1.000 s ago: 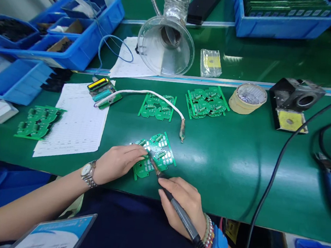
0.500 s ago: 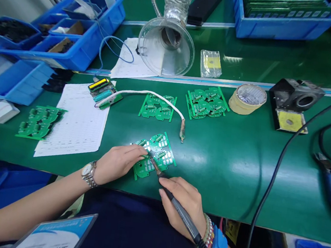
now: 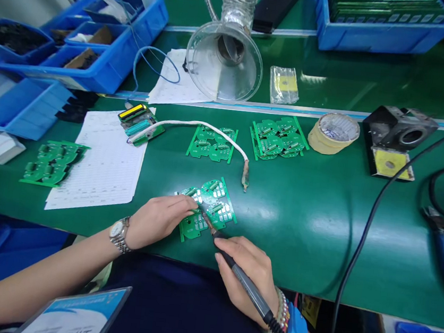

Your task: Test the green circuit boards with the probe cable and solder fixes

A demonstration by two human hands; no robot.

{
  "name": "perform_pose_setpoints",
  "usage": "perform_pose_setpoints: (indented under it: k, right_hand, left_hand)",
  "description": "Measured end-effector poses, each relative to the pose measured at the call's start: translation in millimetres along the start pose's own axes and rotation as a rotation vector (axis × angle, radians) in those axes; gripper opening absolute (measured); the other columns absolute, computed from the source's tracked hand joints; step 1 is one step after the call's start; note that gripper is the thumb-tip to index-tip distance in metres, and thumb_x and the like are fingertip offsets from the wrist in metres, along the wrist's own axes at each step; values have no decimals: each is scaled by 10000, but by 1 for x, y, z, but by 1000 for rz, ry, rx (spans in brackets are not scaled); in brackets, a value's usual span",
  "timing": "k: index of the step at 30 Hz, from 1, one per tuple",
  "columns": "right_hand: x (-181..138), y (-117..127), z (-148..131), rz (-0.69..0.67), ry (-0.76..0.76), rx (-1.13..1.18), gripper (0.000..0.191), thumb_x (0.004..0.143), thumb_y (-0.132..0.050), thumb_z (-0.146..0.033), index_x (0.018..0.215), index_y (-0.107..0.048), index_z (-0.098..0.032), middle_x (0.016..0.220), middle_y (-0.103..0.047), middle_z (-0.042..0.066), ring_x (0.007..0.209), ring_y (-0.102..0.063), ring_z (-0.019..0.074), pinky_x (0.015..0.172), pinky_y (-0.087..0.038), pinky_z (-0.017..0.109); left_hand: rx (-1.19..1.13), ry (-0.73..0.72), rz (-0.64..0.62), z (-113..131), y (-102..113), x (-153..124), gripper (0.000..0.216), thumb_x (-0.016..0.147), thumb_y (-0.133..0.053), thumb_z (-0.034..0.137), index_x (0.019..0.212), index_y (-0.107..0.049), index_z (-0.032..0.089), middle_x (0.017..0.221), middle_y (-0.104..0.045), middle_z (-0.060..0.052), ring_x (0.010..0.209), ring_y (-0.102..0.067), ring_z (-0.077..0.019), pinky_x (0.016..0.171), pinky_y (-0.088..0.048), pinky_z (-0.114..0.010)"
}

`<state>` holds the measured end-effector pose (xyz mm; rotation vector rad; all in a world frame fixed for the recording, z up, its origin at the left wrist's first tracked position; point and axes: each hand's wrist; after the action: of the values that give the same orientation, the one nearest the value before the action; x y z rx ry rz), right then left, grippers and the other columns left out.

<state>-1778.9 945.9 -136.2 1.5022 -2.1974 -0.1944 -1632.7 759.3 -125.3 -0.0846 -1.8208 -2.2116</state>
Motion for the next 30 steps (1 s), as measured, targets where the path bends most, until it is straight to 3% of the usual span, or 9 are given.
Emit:
perform_pose_setpoints:
  k: [11, 30]
  right_hand:
    - [1, 0, 1, 8, -10, -10, 268, 787, -556, -86, 1030, -618, -181, 851, -657, 59, 752, -634, 149, 660, -539, 259]
    - [3, 0, -2, -9, 74, -30, 287, 791, -536, -59, 1045, -605, -174, 833, -644, 64, 749, -629, 146, 645, -539, 248]
  left_hand:
    - [-51, 13, 67, 0, -1, -3, 198, 921, -408, 229, 900, -588, 148, 843, -685, -37, 782, -658, -131, 719, -547, -247]
    - [-4, 35, 70, 2, -6, -3, 194, 915, -415, 235, 884, -580, 137, 829, -674, -45, 741, -654, -155, 674, -540, -267]
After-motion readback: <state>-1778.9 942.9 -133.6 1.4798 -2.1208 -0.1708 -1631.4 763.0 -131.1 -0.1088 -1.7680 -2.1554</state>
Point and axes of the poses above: each hand's wrist, its own x-axis towards the middle knuckle, its own y-axis out of the back of the hand, z = x × y
